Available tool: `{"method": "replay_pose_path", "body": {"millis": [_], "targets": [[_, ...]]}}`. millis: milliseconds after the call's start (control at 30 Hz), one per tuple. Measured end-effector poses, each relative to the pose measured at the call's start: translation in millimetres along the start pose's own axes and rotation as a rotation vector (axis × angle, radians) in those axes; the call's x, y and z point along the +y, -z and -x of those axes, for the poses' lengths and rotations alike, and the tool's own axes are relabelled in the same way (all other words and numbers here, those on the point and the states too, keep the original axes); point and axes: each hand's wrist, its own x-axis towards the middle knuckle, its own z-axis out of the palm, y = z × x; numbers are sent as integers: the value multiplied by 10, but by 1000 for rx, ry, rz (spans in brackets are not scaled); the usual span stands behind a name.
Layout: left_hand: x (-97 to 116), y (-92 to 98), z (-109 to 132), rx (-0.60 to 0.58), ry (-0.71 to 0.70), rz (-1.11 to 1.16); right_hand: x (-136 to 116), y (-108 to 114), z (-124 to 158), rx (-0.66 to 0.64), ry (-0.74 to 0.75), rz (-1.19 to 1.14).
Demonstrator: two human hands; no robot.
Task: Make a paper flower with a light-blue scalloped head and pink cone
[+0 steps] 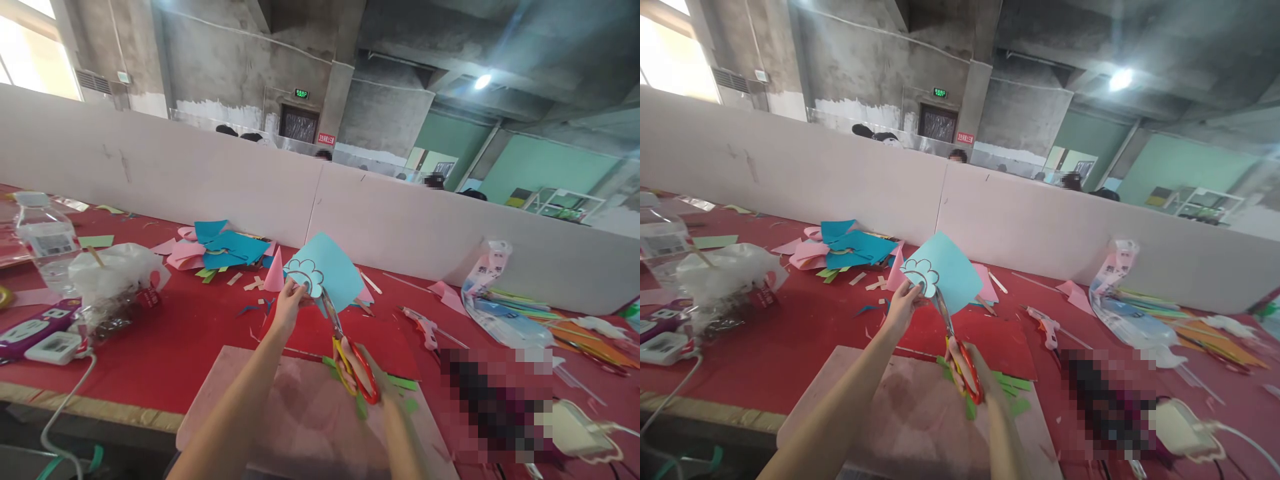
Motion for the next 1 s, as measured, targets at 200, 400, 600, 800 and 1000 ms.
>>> {"method": "replay_pose_path", "body": {"millis": [200, 400, 600, 800, 1000], "targets": [[-29, -19, 27, -35, 28, 13, 23, -13, 80, 6, 14, -15], [3, -99, 78, -111, 103, -30, -17, -79, 39, 19, 49, -34], [19, -123, 149, -223, 183, -145, -76, -80, -22, 45, 98, -40], [10, -118, 183, -334, 237, -164, -71, -58, -32, 94, 127, -3], [-10, -121, 169, -431, 206, -149, -51, -37, -47, 121, 119, 27]]}}
